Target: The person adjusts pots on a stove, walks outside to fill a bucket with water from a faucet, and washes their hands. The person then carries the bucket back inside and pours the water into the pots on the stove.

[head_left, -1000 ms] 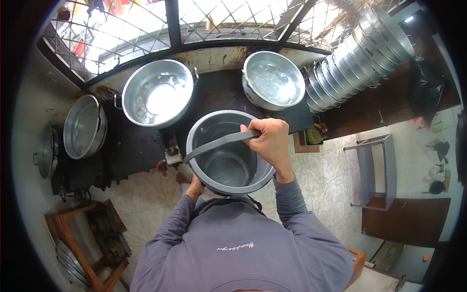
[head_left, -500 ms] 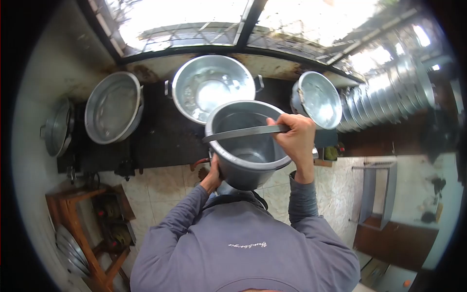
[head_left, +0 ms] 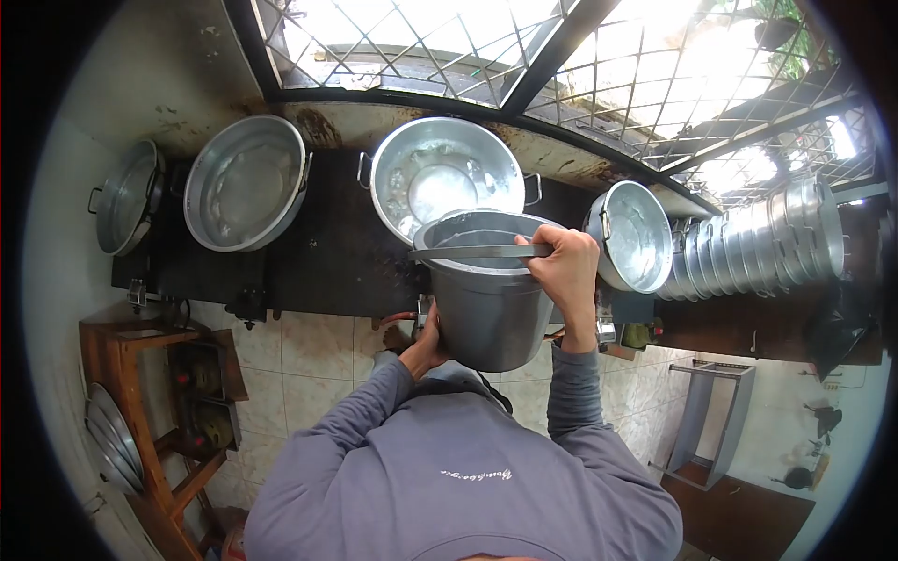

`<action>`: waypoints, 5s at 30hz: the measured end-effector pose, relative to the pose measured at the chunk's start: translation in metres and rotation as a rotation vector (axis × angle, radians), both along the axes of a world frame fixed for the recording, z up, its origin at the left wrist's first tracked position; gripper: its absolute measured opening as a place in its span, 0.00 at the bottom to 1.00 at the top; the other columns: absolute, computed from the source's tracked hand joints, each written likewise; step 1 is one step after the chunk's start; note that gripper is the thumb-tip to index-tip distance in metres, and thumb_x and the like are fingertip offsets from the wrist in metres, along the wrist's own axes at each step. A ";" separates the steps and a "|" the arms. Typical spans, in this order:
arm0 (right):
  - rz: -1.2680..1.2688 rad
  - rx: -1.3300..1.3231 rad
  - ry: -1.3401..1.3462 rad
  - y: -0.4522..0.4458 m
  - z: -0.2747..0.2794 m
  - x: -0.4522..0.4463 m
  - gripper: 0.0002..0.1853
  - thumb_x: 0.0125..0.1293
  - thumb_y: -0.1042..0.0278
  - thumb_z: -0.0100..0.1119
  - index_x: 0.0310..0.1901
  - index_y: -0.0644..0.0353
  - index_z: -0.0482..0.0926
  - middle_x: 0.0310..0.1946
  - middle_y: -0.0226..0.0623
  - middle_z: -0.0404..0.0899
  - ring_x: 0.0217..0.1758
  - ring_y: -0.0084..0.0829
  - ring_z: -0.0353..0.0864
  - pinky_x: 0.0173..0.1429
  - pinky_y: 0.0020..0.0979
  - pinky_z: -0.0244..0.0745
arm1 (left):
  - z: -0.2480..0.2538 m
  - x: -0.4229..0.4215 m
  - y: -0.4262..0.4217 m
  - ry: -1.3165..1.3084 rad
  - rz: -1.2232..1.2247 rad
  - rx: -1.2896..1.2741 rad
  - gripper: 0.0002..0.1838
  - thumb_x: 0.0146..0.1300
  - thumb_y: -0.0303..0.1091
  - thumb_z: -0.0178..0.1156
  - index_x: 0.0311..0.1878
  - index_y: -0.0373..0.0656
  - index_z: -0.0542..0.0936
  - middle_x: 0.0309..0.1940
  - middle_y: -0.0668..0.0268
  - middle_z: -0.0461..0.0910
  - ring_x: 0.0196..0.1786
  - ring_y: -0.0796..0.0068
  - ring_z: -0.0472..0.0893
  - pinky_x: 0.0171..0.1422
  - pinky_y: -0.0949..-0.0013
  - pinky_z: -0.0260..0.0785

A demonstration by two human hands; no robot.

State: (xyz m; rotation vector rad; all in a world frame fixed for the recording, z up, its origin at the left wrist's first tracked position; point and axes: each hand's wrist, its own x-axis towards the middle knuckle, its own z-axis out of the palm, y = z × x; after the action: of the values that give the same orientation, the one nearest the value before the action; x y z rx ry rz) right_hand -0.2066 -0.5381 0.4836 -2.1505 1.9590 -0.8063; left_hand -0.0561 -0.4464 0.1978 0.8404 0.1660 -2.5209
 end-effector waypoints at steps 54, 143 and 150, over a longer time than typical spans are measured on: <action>0.119 0.042 0.195 -0.030 0.001 0.011 0.15 0.47 0.64 0.68 0.16 0.61 0.71 0.12 0.37 0.70 0.17 0.37 0.68 0.25 0.34 0.60 | 0.007 -0.004 -0.021 0.337 -0.034 -0.014 0.48 0.55 0.76 0.29 0.71 0.50 0.49 0.70 0.58 0.49 0.71 0.51 0.51 0.67 0.37 0.43; 0.051 -0.170 -0.056 0.084 -0.008 -0.206 0.16 0.44 0.59 0.70 0.15 0.57 0.72 0.09 0.32 0.65 0.15 0.32 0.66 0.25 0.31 0.60 | -0.026 -0.162 0.022 -0.423 -0.122 -0.157 0.43 0.59 0.70 0.26 0.66 0.45 0.60 0.64 0.60 0.62 0.66 0.56 0.62 0.63 0.40 0.55; 0.065 -0.060 -0.039 0.110 0.011 -0.336 0.12 0.37 0.64 0.69 0.20 0.56 0.74 0.13 0.30 0.69 0.18 0.31 0.70 0.27 0.31 0.61 | -0.034 -0.319 0.055 -0.191 -0.255 -0.142 0.52 0.53 0.78 0.26 0.70 0.45 0.51 0.70 0.58 0.49 0.71 0.54 0.50 0.68 0.41 0.45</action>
State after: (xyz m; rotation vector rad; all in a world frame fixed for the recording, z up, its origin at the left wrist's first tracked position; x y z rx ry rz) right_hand -0.5423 -0.4284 0.4942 -2.2013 1.8595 -0.8995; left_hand -0.3755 -0.3915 0.1635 1.0955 -0.1925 -2.6261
